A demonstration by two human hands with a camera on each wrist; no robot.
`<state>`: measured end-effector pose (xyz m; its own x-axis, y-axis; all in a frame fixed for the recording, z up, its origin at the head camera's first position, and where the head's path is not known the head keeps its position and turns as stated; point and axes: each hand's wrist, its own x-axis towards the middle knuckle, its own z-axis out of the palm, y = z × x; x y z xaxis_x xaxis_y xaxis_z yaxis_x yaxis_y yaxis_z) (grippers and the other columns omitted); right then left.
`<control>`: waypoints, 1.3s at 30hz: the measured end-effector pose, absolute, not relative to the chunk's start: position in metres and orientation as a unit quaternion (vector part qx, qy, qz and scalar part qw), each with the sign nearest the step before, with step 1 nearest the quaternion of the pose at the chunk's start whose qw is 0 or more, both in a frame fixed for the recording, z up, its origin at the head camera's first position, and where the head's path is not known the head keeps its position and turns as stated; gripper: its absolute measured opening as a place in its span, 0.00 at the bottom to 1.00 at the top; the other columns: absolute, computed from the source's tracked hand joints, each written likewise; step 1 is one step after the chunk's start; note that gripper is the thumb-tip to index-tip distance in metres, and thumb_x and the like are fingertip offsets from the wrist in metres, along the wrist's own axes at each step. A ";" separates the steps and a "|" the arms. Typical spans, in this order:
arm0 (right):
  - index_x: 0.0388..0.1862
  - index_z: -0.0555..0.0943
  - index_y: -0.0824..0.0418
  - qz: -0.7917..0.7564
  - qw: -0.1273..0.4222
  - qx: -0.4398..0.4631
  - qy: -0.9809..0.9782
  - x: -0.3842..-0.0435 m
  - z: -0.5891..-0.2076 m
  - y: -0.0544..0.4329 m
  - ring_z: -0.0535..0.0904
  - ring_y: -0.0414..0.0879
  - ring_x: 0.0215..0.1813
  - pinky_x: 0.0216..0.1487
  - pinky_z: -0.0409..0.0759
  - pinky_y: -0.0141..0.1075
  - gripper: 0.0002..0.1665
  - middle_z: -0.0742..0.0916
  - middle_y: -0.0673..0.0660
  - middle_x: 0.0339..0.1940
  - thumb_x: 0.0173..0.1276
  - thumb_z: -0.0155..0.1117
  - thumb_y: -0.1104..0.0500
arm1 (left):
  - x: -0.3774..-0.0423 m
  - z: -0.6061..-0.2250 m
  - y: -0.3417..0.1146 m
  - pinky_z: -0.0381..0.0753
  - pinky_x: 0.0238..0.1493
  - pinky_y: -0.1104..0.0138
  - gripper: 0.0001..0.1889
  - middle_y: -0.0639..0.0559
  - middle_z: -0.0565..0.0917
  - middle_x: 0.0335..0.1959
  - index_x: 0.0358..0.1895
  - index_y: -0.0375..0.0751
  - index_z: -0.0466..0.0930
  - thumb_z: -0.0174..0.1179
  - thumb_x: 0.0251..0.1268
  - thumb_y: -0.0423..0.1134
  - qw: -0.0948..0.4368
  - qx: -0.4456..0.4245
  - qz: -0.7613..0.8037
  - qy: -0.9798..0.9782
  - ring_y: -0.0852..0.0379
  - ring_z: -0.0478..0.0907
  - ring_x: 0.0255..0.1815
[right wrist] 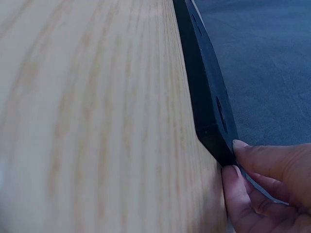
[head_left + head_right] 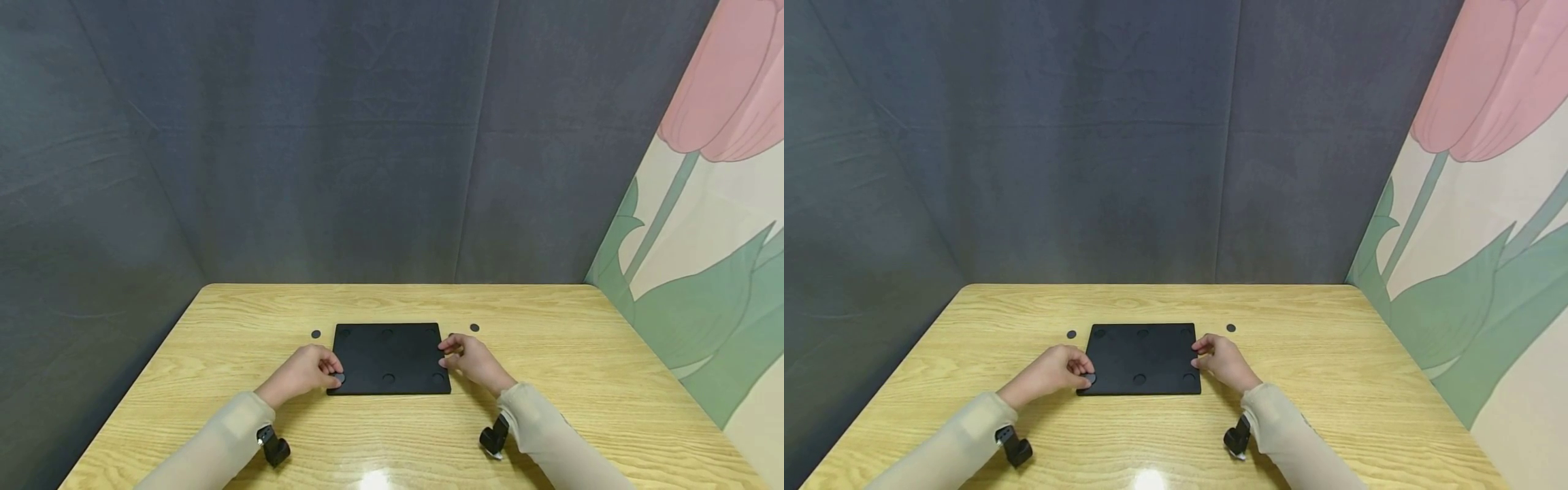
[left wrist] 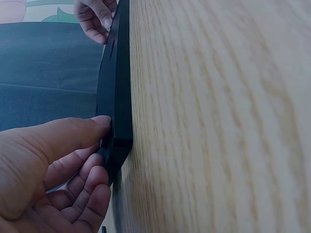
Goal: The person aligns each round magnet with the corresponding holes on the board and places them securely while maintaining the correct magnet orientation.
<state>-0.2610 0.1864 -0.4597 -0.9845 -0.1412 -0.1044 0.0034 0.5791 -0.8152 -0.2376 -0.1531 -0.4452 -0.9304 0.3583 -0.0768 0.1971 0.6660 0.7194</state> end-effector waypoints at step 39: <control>0.46 0.80 0.65 -0.459 0.080 -0.038 0.884 -0.261 -0.459 0.186 0.79 0.46 0.40 0.40 0.78 0.36 0.13 0.83 0.57 0.44 0.61 0.67 0.69 | -0.241 -0.446 -0.155 0.76 0.34 0.67 0.08 0.55 0.79 0.29 0.34 0.44 0.84 0.72 0.51 0.34 0.104 0.162 0.380 0.905 0.59 0.75 0.31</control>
<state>-0.2607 0.1858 -0.4592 -0.9844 -0.1407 -0.1060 0.0057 0.5763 -0.8172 -0.2415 -0.1547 -0.4456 -0.9257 0.3725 -0.0658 0.2137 0.6586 0.7215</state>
